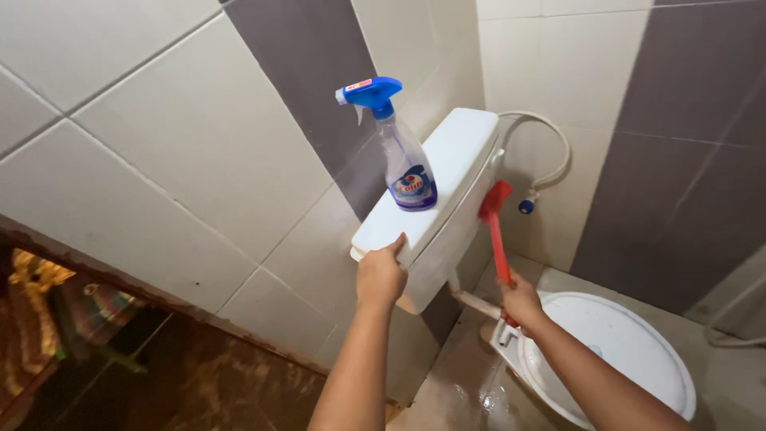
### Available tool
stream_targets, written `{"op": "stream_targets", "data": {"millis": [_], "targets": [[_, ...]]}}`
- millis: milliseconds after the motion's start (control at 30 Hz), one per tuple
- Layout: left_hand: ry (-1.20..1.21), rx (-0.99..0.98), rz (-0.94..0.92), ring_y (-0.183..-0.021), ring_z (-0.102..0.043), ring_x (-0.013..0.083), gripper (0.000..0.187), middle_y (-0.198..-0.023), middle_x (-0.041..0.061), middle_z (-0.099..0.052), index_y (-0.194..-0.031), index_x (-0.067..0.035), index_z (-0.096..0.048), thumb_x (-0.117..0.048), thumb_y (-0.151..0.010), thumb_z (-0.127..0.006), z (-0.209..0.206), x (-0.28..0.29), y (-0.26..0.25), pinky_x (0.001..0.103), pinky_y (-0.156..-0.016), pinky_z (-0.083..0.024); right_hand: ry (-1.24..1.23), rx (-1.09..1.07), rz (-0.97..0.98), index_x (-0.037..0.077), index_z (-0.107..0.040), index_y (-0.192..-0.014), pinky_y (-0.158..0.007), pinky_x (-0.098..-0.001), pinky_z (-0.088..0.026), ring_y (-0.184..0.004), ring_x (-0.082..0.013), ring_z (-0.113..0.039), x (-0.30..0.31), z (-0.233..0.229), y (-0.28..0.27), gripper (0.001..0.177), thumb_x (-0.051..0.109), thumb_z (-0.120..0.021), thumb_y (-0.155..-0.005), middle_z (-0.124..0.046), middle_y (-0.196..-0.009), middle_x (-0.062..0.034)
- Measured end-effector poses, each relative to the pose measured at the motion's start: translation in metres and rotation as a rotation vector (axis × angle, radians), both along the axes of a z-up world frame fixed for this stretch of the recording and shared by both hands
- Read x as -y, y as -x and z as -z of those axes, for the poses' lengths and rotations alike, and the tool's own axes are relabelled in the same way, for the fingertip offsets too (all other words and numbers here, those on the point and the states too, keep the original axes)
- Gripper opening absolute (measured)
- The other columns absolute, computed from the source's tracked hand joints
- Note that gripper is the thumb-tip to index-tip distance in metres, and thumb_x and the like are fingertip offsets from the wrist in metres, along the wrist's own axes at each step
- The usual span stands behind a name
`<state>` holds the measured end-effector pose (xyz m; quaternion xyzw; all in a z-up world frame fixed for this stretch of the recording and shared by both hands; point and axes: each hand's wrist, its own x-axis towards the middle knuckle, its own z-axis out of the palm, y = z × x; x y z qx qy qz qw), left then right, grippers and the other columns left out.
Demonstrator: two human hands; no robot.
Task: The person sprays a cleaning solution onto the toilet seat and tank, scrubs the surfaces with a red brush, and rinses the toilet with a handheld bidet sprayer. The person also flushes the toilet and rinses the interior bowl.
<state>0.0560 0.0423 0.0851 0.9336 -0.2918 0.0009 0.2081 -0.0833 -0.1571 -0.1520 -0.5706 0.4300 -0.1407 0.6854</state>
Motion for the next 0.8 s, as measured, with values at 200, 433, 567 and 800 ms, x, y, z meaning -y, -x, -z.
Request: {"op": "stream_targets", "data": {"millis": [200,433,567,800], "targets": [[0.068,-0.043,-0.063,-0.099,-0.069,0.0390,0.064,-0.109,0.023,-0.069,-0.132,-0.033,-0.068,0.000,-0.080,-0.052,-0.008,0.002,0.009,0.047,-0.092,-0.052,0.109,-0.008,-0.105,0.013,-0.051,-0.146,-0.045,-0.0333,-0.043,-0.050,-0.0122,-0.052,-0.084,0.026,0.079,0.050,0.026,-0.060,-0.099,-0.061,-0.069,-0.0055],[0.028,-0.069,-0.112,-0.099,-0.069,0.0378,0.065,-0.110,0.021,-0.070,-0.132,-0.038,-0.068,0.000,-0.082,-0.051,-0.006,0.005,0.008,0.046,-0.091,-0.053,0.268,0.060,-0.162,0.030,-0.046,-0.152,-0.042,-0.0313,-0.045,-0.045,-0.0124,-0.052,-0.066,0.014,0.093,0.059,0.026,-0.059,-0.095,-0.062,-0.067,-0.0036],[0.010,-0.040,-0.134,-0.097,-0.070,0.0373,0.065,-0.107,0.021,-0.071,-0.131,-0.039,-0.068,-0.001,-0.081,-0.053,-0.003,0.007,0.008,0.045,-0.091,-0.054,0.074,-0.021,-0.120,0.033,-0.042,-0.155,-0.034,-0.0337,-0.036,-0.039,-0.0165,-0.047,0.030,-0.037,0.034,0.053,0.031,-0.052,-0.103,-0.054,-0.059,-0.0075],[0.057,0.043,-0.126,-0.094,-0.070,0.0377,0.063,-0.105,0.021,-0.071,-0.128,-0.038,-0.071,-0.001,-0.080,-0.053,0.004,0.008,0.005,0.045,-0.089,-0.054,0.050,-0.101,-0.188,0.036,-0.040,-0.155,-0.035,-0.0340,-0.037,-0.039,-0.0168,-0.049,-0.007,-0.065,0.067,0.057,0.032,-0.057,-0.101,-0.055,-0.058,-0.0052]]}}
